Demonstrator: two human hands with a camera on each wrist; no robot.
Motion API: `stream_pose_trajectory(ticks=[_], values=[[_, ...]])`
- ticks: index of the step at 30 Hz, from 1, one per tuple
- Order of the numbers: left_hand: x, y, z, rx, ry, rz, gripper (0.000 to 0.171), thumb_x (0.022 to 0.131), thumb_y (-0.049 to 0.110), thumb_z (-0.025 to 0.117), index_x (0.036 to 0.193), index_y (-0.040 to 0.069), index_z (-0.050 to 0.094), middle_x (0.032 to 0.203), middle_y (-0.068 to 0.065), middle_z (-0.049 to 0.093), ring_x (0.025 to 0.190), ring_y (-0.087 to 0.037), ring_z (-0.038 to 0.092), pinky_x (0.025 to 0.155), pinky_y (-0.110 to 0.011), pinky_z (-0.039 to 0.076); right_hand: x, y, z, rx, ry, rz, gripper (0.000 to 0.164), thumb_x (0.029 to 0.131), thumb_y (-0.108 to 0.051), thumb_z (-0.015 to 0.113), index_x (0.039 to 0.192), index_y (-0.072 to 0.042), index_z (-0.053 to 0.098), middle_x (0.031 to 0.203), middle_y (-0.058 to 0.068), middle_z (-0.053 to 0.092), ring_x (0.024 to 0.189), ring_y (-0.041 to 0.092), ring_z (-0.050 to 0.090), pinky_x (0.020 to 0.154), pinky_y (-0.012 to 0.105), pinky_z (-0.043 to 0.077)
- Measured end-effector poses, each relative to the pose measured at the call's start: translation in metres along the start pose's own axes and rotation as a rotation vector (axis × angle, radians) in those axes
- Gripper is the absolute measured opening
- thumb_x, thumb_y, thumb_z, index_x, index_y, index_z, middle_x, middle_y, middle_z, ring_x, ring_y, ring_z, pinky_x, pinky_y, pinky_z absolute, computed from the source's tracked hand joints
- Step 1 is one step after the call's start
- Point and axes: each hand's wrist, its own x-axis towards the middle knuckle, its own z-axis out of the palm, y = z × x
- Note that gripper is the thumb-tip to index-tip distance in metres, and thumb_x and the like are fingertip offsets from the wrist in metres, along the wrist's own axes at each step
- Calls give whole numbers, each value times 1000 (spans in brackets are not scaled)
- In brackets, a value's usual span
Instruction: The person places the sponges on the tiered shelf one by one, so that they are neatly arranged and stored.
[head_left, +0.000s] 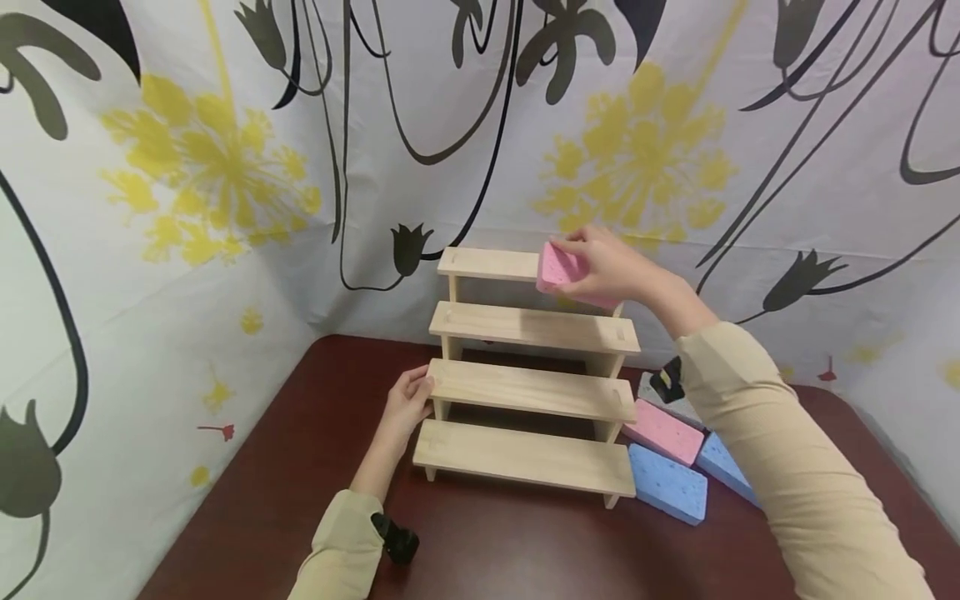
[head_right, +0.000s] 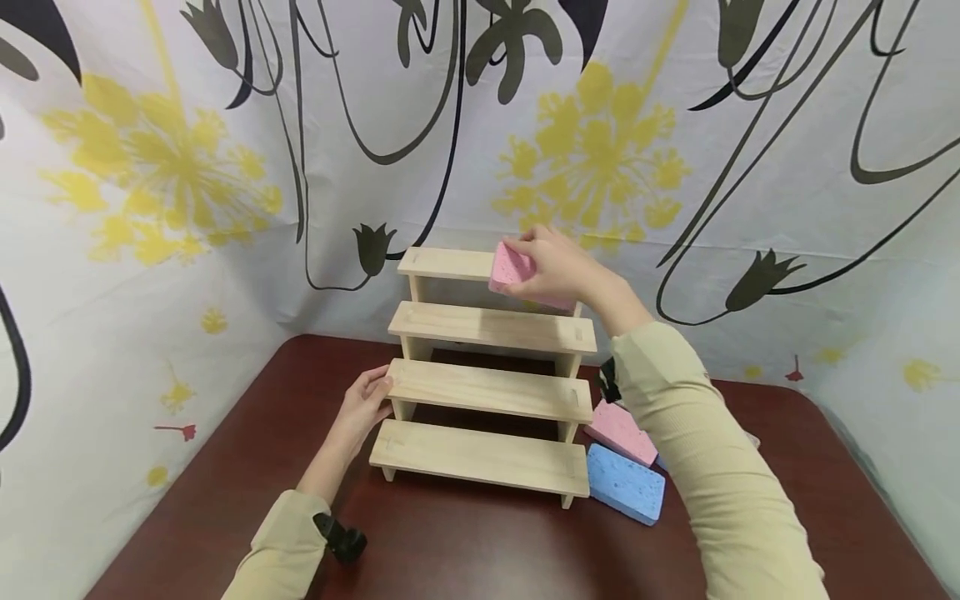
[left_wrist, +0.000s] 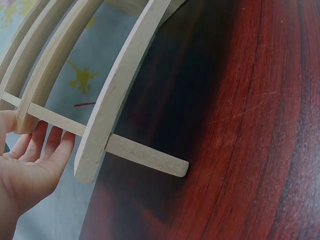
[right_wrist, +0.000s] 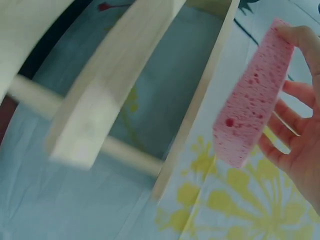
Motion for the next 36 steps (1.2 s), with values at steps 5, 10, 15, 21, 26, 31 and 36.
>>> stream_pose_trajectory(ticks=[5,10,15,21,26,31,36], values=[[-1,-1,1,1,8,13,43,96,20,47,135,4,38,135,-22,45,125,-36,43,101,-53,36,36,-16,6,19,49,-50,75,77,-38,68,140,-10,37,127,18,44,107,29,40,88,42,37],[-4,-8,5,6,-8,19,43,97,21,46,134,2,37,134,-25,45,124,-38,43,100,-56,36,70,-22,26,46,110,-95,67,78,-36,67,136,-11,43,124,17,48,105,30,41,88,42,36],[-7,-12,8,11,-23,5,44,96,22,47,135,3,37,134,-24,44,124,-38,43,100,-56,36,94,-21,58,60,34,-146,61,83,-35,64,134,-7,45,128,21,50,109,35,47,93,45,40],[-3,-7,1,27,11,32,44,96,24,47,134,4,38,132,-24,46,123,-38,45,98,-55,37,109,-23,74,-12,-1,-186,58,89,-35,57,137,-7,40,139,19,42,126,41,37,108,50,28],[-4,-1,0,31,10,34,43,97,22,46,135,3,37,131,-24,46,123,-38,44,99,-55,37,110,-23,71,-61,6,-196,58,90,-36,55,139,-10,38,141,16,40,129,38,36,109,51,26],[-5,0,0,31,8,31,43,97,21,45,136,3,36,133,-25,45,124,-39,43,100,-56,35,110,-22,74,-93,37,-177,57,90,-40,53,139,-13,39,140,14,43,127,36,39,107,50,28],[-4,-2,2,24,2,35,43,97,20,45,136,3,36,134,-25,44,125,-38,42,100,-56,34,109,-21,76,-111,33,-155,59,90,-41,54,139,-13,39,140,13,43,127,35,39,108,50,28]])
